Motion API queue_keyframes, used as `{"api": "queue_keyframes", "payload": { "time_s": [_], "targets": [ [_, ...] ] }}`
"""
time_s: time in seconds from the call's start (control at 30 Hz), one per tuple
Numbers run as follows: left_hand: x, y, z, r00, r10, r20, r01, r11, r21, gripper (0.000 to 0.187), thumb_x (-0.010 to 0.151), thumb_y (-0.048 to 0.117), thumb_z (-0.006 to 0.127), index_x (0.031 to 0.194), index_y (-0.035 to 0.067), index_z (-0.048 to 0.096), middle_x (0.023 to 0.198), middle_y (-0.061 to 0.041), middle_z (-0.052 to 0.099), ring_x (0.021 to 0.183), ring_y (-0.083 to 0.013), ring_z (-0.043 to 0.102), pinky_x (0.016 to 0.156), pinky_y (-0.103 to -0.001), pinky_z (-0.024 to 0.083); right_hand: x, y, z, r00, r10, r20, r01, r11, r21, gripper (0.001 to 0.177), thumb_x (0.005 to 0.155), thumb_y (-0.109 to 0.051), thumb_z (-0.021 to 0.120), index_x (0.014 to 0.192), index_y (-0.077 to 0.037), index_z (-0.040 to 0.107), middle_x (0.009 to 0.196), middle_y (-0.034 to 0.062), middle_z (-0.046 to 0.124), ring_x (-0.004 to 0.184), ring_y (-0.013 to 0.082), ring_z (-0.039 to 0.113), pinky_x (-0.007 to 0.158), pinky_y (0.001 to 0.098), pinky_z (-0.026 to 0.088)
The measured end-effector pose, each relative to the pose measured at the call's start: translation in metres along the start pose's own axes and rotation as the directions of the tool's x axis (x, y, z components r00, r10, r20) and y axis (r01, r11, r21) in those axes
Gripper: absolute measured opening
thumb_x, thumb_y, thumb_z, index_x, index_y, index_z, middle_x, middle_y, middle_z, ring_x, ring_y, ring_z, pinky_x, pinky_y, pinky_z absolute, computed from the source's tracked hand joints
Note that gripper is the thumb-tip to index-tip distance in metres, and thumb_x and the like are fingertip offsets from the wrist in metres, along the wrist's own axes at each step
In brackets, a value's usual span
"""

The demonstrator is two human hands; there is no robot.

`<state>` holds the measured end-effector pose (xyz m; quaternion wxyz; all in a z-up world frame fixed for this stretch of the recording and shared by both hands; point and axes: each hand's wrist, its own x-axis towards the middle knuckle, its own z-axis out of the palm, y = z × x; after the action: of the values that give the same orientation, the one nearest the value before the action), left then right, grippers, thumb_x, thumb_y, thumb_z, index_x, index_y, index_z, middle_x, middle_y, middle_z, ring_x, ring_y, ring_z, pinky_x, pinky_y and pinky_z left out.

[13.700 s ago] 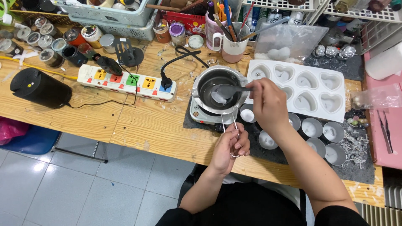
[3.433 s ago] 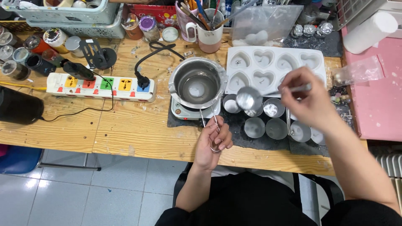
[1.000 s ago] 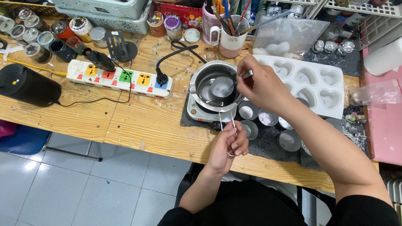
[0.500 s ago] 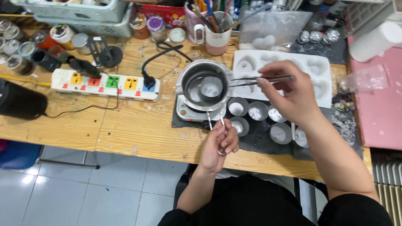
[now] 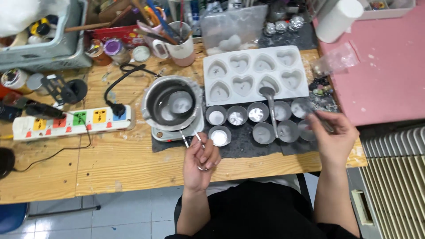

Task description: The person is melting wax in a pot on a hot plate and transferring it into smaller molds using a spoon and tweezers.

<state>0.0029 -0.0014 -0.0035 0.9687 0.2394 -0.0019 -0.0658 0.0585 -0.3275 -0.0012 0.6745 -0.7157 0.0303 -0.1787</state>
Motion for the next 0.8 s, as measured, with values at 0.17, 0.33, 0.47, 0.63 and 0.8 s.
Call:
{"api": "queue_keyframes", "payload": {
  "time_s": [0.17,0.33,0.47,0.63,0.8],
  "targets": [
    [0.000,0.001,0.003,1.000,0.012,0.005,-0.011,1.000,-0.023,0.016,0.105,0.024,0.040,0.106,0.009,0.046,0.067,0.003,0.036,0.057,-0.0081,0.036,0.062,-0.027,0.034,0.028,0.065,-0.083,0.941,-0.228,-0.250,0.144,0.938,-0.316,0.018,0.100,-0.001,0.083,0.110,0.006,0.070,0.104,0.0117,0.072,0.093,0.0134,0.068,0.087,0.0263,0.057],
    [0.000,0.000,0.002,0.999,0.034,-0.005,-0.034,0.999,0.014,0.016,0.106,0.024,0.040,0.106,0.009,0.047,0.066,0.004,0.036,0.057,-0.0075,0.036,0.063,-0.027,0.035,0.060,0.096,-0.141,0.869,-0.413,-0.272,0.114,0.702,-0.703,0.018,0.099,-0.009,0.089,0.101,0.001,0.074,0.105,0.0103,0.070,0.101,0.0207,0.066,0.080,0.0331,0.051],
    [0.000,-0.001,0.002,0.999,0.039,-0.009,-0.039,0.999,0.010,0.015,0.105,0.023,0.041,0.106,0.010,0.047,0.067,0.004,0.037,0.056,-0.0073,0.037,0.062,-0.027,0.035,0.084,0.118,-0.161,0.875,-0.472,-0.106,0.126,0.433,-0.892,0.012,0.086,-0.009,0.082,0.093,-0.006,0.072,0.101,0.0069,0.069,0.107,0.0251,0.058,0.098,0.0423,0.050],
    [0.002,0.000,0.001,0.998,0.047,0.042,-0.045,0.998,-0.036,0.017,0.105,0.026,0.043,0.107,0.009,0.047,0.067,0.004,0.038,0.055,-0.0073,0.037,0.060,-0.027,0.035,0.094,0.125,-0.162,0.912,-0.399,-0.094,0.124,0.485,-0.866,0.012,0.086,-0.012,0.081,0.093,-0.006,0.073,0.097,0.0074,0.067,0.107,0.0269,0.057,0.095,0.0416,0.050],
    [-0.002,0.000,-0.007,0.994,0.054,0.092,-0.044,0.994,-0.103,0.023,0.106,0.031,0.045,0.111,0.009,0.047,0.067,0.006,0.039,0.051,-0.0061,0.037,0.056,-0.025,0.034,0.092,0.136,-0.164,0.936,-0.348,-0.050,0.107,0.417,-0.903,0.011,0.090,-0.014,0.079,0.096,-0.008,0.072,0.096,0.0061,0.068,0.100,0.0260,0.057,0.094,0.0408,0.049]
  ]
}}
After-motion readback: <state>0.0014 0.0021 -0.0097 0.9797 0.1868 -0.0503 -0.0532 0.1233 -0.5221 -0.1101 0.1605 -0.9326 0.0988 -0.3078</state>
